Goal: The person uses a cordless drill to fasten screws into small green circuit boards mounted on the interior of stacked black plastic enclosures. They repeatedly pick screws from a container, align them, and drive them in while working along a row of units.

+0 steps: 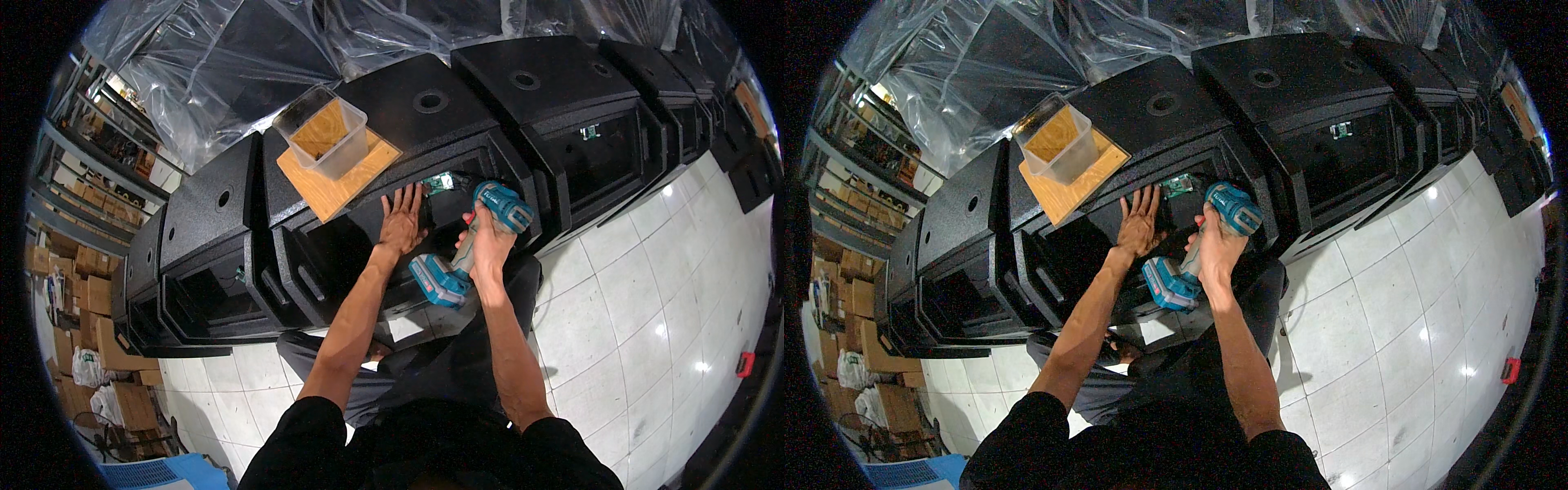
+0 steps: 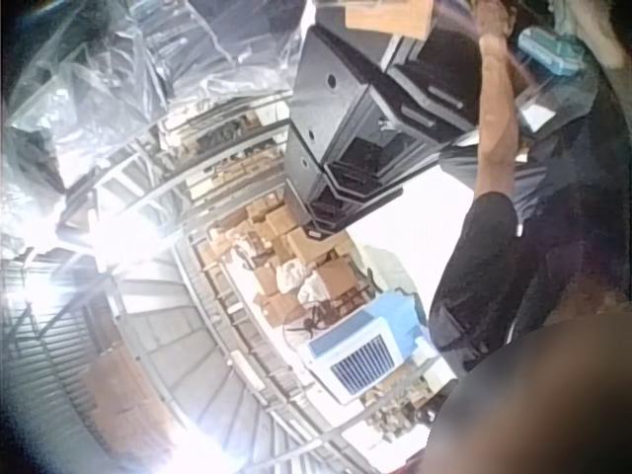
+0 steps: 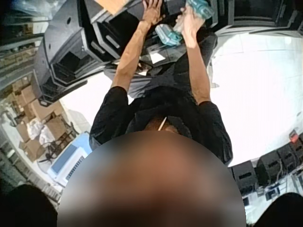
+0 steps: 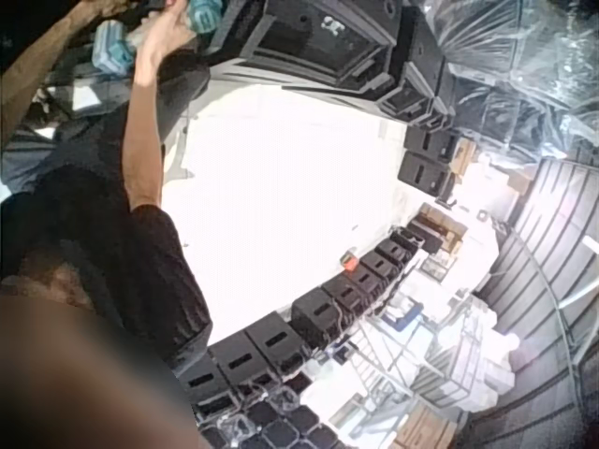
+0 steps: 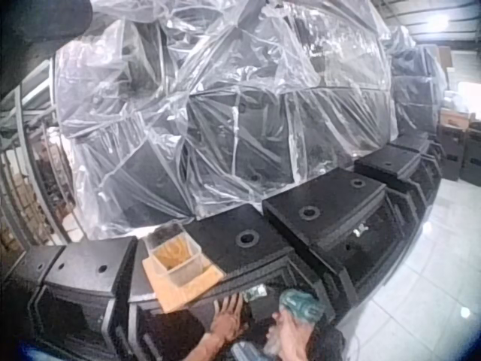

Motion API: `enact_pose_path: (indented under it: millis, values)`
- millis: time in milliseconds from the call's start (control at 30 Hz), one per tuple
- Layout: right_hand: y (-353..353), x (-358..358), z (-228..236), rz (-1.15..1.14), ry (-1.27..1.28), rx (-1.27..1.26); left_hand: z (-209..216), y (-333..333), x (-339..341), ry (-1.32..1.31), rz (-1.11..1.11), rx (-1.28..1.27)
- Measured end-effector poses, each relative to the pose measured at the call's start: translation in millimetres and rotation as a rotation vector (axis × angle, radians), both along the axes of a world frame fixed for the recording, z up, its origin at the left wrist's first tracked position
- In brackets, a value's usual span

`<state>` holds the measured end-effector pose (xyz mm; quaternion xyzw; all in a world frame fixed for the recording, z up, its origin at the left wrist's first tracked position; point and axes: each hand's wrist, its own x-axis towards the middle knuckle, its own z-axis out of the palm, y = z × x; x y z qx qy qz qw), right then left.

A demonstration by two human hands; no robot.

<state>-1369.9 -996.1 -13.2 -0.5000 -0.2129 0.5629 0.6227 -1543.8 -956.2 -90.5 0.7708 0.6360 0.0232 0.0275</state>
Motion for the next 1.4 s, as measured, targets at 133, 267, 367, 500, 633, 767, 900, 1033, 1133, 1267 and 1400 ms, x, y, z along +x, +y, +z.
enact_pose_path:
  millis: [133,267,367,500,633,767,900,1033,1133,1267,1400]
  values:
    - [1,0,2,0.004,-0.005,-0.011,1,-1,1,0.003,0.004,0.002]
    - [2,-1,4,0.01,-0.009,-0.022,0,-1,0,0.001,0.005,0.0]
    - [2,-1,5,0.009,-0.023,-0.016,2,-1,1,-0.001,0.005,-0.014]
    - [2,-3,5,0.006,-0.03,-0.008,3,-3,1,-0.018,0.008,-0.013]
    - [3,-3,6,0.021,-0.038,0.004,6,-4,2,-0.02,0.007,-0.017]
    - [8,3,9,0.109,-0.204,0.034,5,-4,1,-0.014,0.005,-0.014]
    - [12,4,9,0.125,-0.268,0.034,6,-4,0,-0.032,0.0,0.0]
    - [10,5,10,0.091,-0.174,0.033,4,-4,0,-0.028,-0.016,0.013]
    - [12,16,21,0.225,-0.332,-0.017,-1,-4,-3,-0.039,-0.027,0.049]
    - [20,23,27,0.245,-0.469,-0.065,0,-6,-2,-0.038,-0.027,0.055]
    - [24,32,20,0.267,-0.509,-0.011,-4,-4,-2,-0.046,-0.023,0.069]
